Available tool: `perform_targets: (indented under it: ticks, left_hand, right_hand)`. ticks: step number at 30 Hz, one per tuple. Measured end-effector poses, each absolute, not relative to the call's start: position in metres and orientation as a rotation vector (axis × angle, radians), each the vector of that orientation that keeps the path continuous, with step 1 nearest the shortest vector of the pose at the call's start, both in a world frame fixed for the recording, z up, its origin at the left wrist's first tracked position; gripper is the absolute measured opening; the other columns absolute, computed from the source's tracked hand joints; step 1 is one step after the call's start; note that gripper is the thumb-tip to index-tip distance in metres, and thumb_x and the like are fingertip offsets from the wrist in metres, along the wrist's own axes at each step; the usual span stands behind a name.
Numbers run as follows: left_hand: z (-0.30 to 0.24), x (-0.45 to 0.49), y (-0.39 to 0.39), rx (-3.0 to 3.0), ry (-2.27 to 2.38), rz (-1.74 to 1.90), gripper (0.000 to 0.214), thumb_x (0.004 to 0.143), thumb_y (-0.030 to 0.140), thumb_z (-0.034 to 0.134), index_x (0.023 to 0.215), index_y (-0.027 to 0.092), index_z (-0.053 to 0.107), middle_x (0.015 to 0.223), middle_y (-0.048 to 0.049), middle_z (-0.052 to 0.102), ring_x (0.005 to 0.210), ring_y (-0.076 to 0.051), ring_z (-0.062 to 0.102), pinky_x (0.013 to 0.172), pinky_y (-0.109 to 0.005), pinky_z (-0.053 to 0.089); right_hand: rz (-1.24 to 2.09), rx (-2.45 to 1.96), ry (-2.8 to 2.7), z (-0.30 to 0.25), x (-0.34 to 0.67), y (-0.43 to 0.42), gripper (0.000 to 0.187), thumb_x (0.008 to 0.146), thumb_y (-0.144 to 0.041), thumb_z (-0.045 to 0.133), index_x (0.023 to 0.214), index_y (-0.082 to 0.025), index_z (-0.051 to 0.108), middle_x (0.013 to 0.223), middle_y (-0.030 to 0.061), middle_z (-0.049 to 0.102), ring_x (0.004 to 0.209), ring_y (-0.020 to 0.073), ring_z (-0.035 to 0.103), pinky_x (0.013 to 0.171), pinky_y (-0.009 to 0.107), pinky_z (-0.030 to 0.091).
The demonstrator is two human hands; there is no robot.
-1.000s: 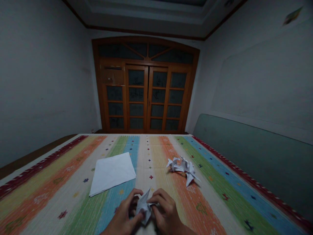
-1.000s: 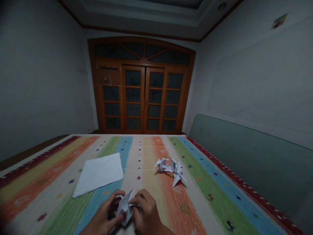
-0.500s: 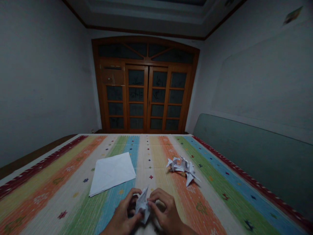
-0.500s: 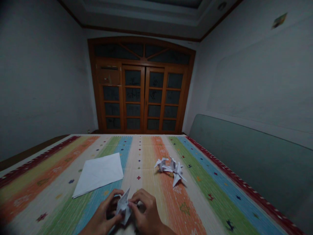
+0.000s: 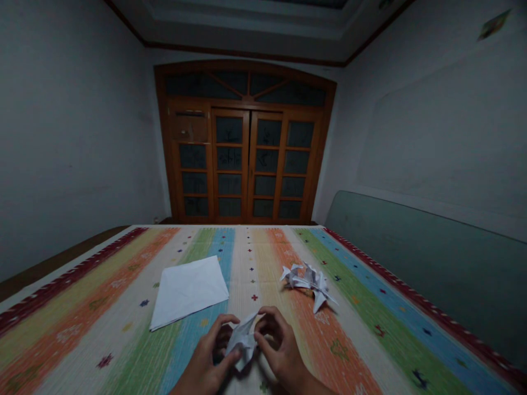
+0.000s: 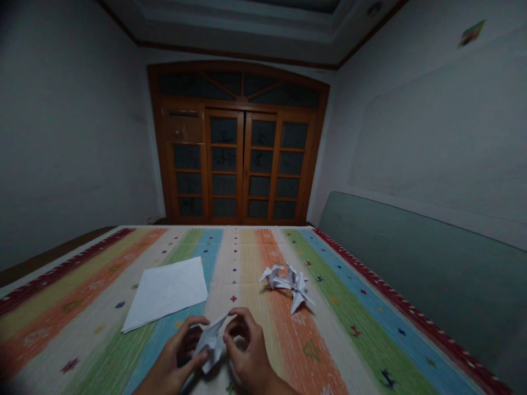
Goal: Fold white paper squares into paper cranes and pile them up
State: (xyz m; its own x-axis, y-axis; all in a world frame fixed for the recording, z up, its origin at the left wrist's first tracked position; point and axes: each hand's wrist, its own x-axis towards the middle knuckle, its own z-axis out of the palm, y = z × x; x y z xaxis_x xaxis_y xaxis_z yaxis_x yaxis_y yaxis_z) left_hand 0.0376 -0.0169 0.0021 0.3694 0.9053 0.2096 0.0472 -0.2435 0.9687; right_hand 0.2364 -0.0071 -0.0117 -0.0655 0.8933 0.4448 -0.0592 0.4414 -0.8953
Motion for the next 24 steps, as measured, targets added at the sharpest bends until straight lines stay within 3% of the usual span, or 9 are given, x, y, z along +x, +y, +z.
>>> perform_targets:
  ticks: [3, 8, 13, 19, 22, 24]
  left_hand:
    - [0.000, 0.036, -0.013, 1.583, 0.828, 1.073, 0.037, 0.092, 0.047, 0.071, 0.117, 0.024, 0.057, 0.098, -0.0050, 0.070, 0.090, -0.025, 0.067, 0.078, -0.033, 0.051]
    - [0.001, 0.034, -0.009, 1.603, 0.752, 1.056, 0.046, 0.087, 0.061, 0.072, 0.106, 0.020, 0.065, 0.093, -0.0044, 0.068, 0.088, -0.025, 0.063, 0.077, -0.033, 0.047]
    - [0.006, 0.032, -0.010, 1.644, 0.761, 0.992, 0.044, 0.088, 0.060, 0.071, 0.106, 0.019, 0.071, 0.096, -0.0061, 0.070, 0.092, -0.027, 0.064, 0.083, -0.036, 0.048]
    - [-0.016, 0.024, -0.008, 1.778, 0.897, 0.928, 0.038, 0.091, 0.053, 0.069, 0.113, 0.023, 0.077, 0.104, -0.0085, 0.075, 0.103, -0.032, 0.065, 0.095, -0.041, 0.050]
    - [-0.023, 0.021, -0.010, 1.823, 0.976, 0.946, 0.034, 0.090, 0.048, 0.070, 0.114, 0.026, 0.078, 0.113, -0.0091, 0.076, 0.110, -0.033, 0.065, 0.102, -0.042, 0.048]
    - [-0.021, 0.021, -0.011, 1.848, 1.015, 0.964, 0.032, 0.089, 0.046, 0.070, 0.114, 0.027, 0.078, 0.117, -0.0091, 0.075, 0.113, -0.034, 0.064, 0.105, -0.043, 0.046]
  right_hand:
    - [1.007, -0.767, -1.377, -0.012, 0.238, -0.007, 0.044, 0.088, -0.042, 0.075, 0.124, -0.022, 0.061, 0.081, 0.0029, 0.070, 0.076, 0.0209, 0.069, 0.070, 0.029, 0.055]
    - [1.003, -0.845, -1.441, -0.009, 0.240, -0.005, 0.022, 0.087, -0.041, 0.074, 0.086, -0.018, 0.074, 0.079, 0.0067, 0.073, 0.074, 0.0225, 0.070, 0.067, 0.029, 0.054]
    - [0.815, -0.830, -1.479, -0.004, 0.240, -0.002, 0.015, 0.085, -0.026, 0.071, 0.072, -0.019, 0.072, 0.074, 0.0037, 0.068, 0.072, 0.0202, 0.066, 0.066, 0.028, 0.050]
    - [0.849, -0.838, -1.492, -0.006, 0.237, -0.003, 0.009, 0.077, -0.014, 0.066, 0.077, -0.020, 0.073, 0.078, 0.0037, 0.069, 0.076, 0.0199, 0.065, 0.069, 0.027, 0.049]
    - [0.896, -0.920, -1.392, -0.010, 0.235, -0.004, 0.025, 0.069, -0.012, 0.070, 0.092, -0.021, 0.070, 0.080, 0.0007, 0.068, 0.074, 0.0192, 0.064, 0.063, 0.025, 0.048]
    - [0.895, -0.945, -1.366, -0.011, 0.234, -0.004, 0.023, 0.068, -0.012, 0.072, 0.088, -0.021, 0.067, 0.077, -0.0010, 0.066, 0.071, 0.0184, 0.062, 0.062, 0.024, 0.047]
